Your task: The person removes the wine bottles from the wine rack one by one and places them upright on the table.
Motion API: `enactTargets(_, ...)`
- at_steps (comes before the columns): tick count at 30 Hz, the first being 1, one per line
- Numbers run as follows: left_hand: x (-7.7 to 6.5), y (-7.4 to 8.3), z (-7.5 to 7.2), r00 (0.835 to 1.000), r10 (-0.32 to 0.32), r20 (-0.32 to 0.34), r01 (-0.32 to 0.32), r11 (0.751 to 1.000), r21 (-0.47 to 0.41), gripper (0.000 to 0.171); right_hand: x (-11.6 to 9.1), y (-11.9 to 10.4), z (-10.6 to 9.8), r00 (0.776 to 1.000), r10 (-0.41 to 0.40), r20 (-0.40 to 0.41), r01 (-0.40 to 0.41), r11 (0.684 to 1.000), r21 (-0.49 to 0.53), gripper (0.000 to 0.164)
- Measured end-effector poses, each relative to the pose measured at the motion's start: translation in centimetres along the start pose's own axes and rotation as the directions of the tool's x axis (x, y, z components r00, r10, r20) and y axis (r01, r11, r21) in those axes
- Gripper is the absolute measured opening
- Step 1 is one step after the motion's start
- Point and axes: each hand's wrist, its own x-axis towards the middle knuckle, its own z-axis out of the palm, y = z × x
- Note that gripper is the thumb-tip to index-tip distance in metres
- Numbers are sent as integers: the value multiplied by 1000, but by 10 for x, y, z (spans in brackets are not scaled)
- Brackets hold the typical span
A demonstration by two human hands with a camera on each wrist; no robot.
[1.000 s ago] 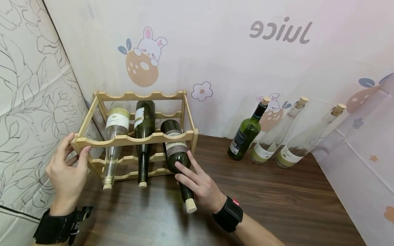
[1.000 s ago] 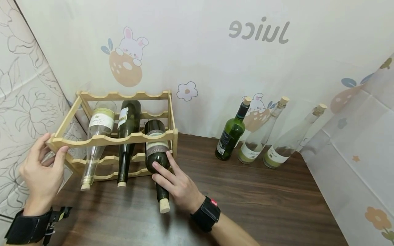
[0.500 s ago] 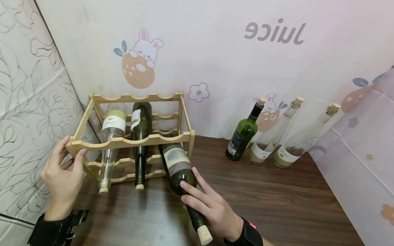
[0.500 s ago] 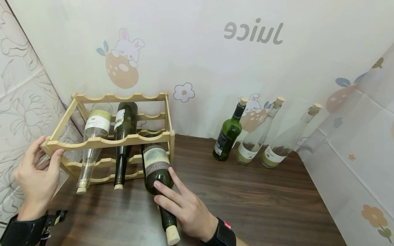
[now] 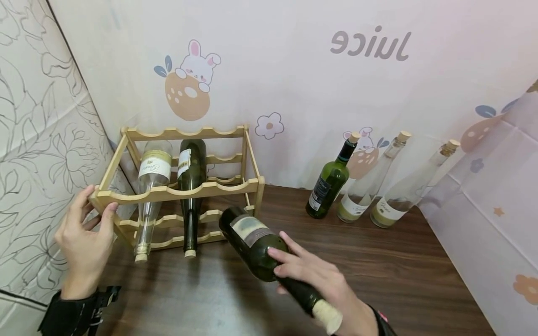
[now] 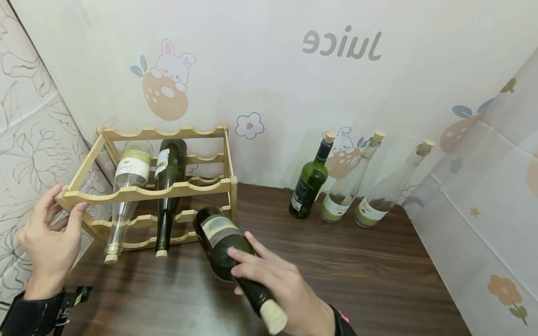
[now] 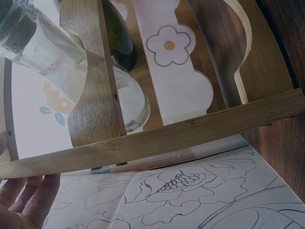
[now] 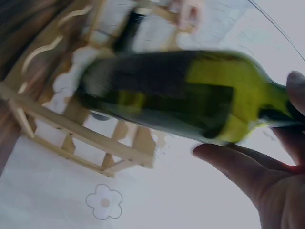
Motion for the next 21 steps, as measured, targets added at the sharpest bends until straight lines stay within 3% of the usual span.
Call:
enactTargets(4,0,1,-1,1000,-4,5,4,1000,3,52,3,-5,-20,986,167,28,-169,982,90,28)
enactTargets(8,-1,0,-2,1000,-4,5,4,1000,11,52,4,-10,-43,933,346,102,-354,932,81,44)
enactTargets(12,-1,0,-1,1000,0,7,-1,1000,14,52,5,-8,-66,881,452,137,-452,891,-29,55)
enactTargets(17,0,0,0,1000,11,6,-11,1000,16,52,4,3,-92,871,483,87,-456,861,-225,59)
enactTargets(19,0,0,0,1000,12,5,-12,1000,17,52,3,10,-102,853,519,58,-481,824,-298,58)
enactTargets(21,0,0,0,1000,10,3,-10,1000,15,52,0,18,-114,815,578,35,-530,768,-360,54)
